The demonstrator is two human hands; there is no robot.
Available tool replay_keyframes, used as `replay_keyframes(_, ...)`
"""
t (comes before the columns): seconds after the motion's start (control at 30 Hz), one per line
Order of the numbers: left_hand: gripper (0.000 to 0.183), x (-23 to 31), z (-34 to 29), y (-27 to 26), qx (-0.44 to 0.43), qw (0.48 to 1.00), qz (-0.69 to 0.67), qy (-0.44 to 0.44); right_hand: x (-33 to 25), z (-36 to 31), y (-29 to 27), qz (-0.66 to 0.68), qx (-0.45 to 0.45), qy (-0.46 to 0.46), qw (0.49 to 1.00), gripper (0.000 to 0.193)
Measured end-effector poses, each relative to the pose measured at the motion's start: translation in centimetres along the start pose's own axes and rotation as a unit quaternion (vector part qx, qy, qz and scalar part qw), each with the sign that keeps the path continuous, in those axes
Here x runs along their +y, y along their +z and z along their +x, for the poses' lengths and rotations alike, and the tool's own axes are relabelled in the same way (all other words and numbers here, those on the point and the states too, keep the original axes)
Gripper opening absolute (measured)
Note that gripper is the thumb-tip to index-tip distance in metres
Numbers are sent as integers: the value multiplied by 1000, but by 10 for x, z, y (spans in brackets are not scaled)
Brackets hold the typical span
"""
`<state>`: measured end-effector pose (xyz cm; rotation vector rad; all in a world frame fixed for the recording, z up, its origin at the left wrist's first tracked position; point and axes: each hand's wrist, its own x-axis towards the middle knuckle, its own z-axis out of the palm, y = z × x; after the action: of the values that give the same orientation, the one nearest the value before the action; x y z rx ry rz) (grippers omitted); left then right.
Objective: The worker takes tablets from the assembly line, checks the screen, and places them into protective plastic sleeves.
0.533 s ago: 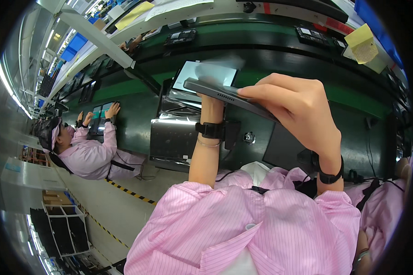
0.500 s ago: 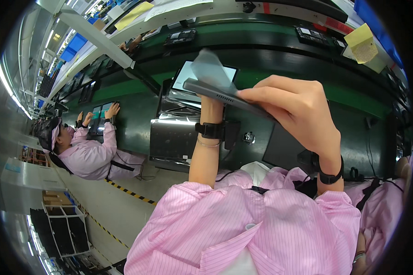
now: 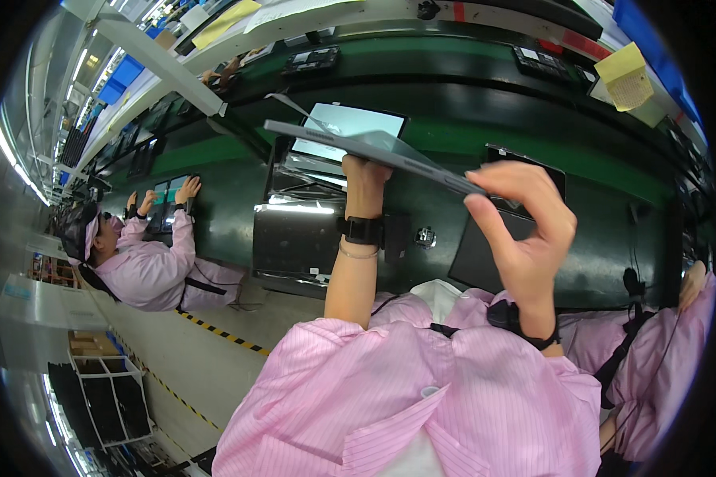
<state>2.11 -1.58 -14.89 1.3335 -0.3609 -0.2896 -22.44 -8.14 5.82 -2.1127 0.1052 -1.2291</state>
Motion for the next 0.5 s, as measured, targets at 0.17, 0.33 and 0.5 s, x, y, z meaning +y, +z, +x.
replay_keyframes(0.17, 8, 2, -22, 18, -25, 941, -330, 68, 10, -2, 25, 346, -5, 265, 900, 18)
replay_keyframes(0.33, 13, -35, -8, 8, 10, 867, -491, -89, 24, -10, 28, 388, 13, 265, 883, 21)
replay_keyframes(0.5, 7, -32, -27, 30, 24, 984, -168, 63, 40, -24, 14, 470, 28, 268, 840, 26)
